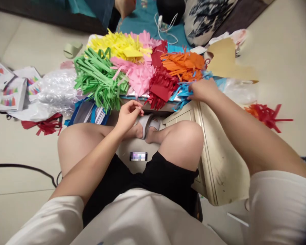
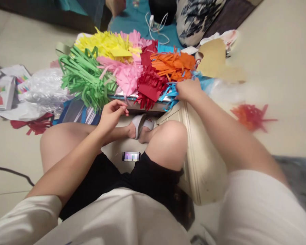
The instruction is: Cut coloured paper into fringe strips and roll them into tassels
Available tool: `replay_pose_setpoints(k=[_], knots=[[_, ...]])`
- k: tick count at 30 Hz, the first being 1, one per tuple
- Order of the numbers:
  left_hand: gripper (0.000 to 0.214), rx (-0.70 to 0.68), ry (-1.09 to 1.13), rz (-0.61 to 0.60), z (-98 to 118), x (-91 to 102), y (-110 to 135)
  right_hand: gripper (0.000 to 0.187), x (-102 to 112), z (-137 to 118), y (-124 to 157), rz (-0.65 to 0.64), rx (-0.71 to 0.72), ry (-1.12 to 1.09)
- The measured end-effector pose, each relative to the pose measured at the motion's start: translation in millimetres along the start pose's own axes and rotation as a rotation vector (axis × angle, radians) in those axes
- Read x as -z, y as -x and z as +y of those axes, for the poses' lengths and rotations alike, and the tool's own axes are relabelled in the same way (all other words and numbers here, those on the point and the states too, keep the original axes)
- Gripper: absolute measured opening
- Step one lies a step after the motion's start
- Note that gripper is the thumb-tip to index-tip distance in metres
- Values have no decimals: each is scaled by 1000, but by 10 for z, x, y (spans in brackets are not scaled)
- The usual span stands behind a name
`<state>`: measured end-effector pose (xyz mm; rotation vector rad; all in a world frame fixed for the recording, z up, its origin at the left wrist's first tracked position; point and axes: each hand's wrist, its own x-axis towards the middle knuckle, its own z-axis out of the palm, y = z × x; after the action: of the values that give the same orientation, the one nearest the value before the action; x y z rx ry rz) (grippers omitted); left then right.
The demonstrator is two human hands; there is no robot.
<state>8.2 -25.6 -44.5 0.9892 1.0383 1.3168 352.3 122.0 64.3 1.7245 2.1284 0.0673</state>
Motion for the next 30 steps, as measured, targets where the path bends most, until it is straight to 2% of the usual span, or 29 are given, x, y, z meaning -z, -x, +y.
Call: replay_pose_setpoints(k=[3, 8, 12, 16, 20, 22, 24, 27, 30], knots=[[9, -5, 9, -26, 23, -31, 12, 6, 18, -135, 136, 28, -24, 72], [10, -32, 19, -56, 41, -41, 32, 10, 172, -126, 100, 5, -112, 48], [17, -30, 20, -50, 16, -20, 13, 24, 266, -118, 61, -28, -126, 52], [27, -55, -31, -92, -39, 5, -15, 38, 331, -192, 93, -87, -123, 65], [33, -99, -65, -121, -123, -16, -104, 55, 356, -221, 92, -78, -146, 45], [31, -88, -73, -168, -157, -108, -186, 56, 349, -213, 85, -61, -147, 52], [27, -52, -89, -236, -168, -279, -288, 52, 336, -204, 87, -55, -137, 62], [18, -16, -146, -331, -124, -652, -488, 45, 322, -196, 102, -49, -116, 80], [19, -151, -317, -409, -39, -1091, -767, 42, 318, -211, 122, -30, -119, 102]])
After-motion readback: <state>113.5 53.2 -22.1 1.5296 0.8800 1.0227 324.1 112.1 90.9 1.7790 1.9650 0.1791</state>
